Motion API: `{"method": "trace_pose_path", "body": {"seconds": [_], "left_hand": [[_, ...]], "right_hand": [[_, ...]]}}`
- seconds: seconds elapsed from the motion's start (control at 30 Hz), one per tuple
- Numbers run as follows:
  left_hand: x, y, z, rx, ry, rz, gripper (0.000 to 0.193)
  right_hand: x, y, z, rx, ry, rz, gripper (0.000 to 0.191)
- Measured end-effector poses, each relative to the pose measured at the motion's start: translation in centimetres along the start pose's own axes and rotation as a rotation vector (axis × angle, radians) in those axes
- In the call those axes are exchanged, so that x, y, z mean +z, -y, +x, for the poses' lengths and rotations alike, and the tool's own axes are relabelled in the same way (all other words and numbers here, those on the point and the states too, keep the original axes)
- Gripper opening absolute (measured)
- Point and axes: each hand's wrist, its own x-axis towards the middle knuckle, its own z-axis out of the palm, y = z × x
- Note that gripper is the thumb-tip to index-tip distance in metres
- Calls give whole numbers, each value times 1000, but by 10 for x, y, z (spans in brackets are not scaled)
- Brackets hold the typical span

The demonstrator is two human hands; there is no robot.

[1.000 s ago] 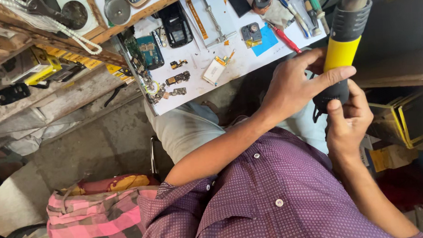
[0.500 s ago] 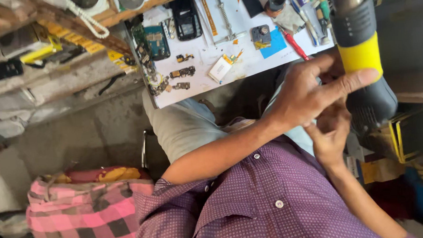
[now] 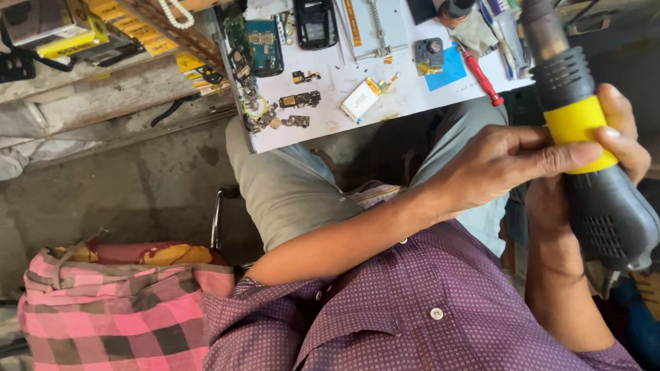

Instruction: The person sits at a cluttered repair workbench holding a small white component board in one hand and a soldering iron in the other, soldering along its edge. They then set the iron aside, pick up a hot air gun, and blow hot air onto the component while steadying it on the bench.

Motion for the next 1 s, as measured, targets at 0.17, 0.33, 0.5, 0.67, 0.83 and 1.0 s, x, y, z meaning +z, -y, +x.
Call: {"method": "trace_pose_path", "body": {"seconds": [0.17, 0.33, 0.5, 0.67, 0.83, 1.0], "left_hand": [[-28, -1, -19, -33, 30, 125, 62], [-86, -19, -71, 31, -435, 59, 43], [-118, -41, -104, 427, -717, -61, 46], [-111, -44, -103, 486, -624, -40, 57], [-102, -41, -97, 509, -540, -23, 62], [-106, -41, -103, 539, -541, -13, 63]], "right_hand": [[-24, -11, 3, 121, -50, 160, 52], [-43, -14, 6, 226, -112, 246, 70], [-26, -3, -2, 313, -94, 451, 57], [6, 17, 1, 368, -13, 617, 52], [23, 35, 19, 263, 114, 572, 50], [26, 46, 19, 299, 129, 521, 49]]}}
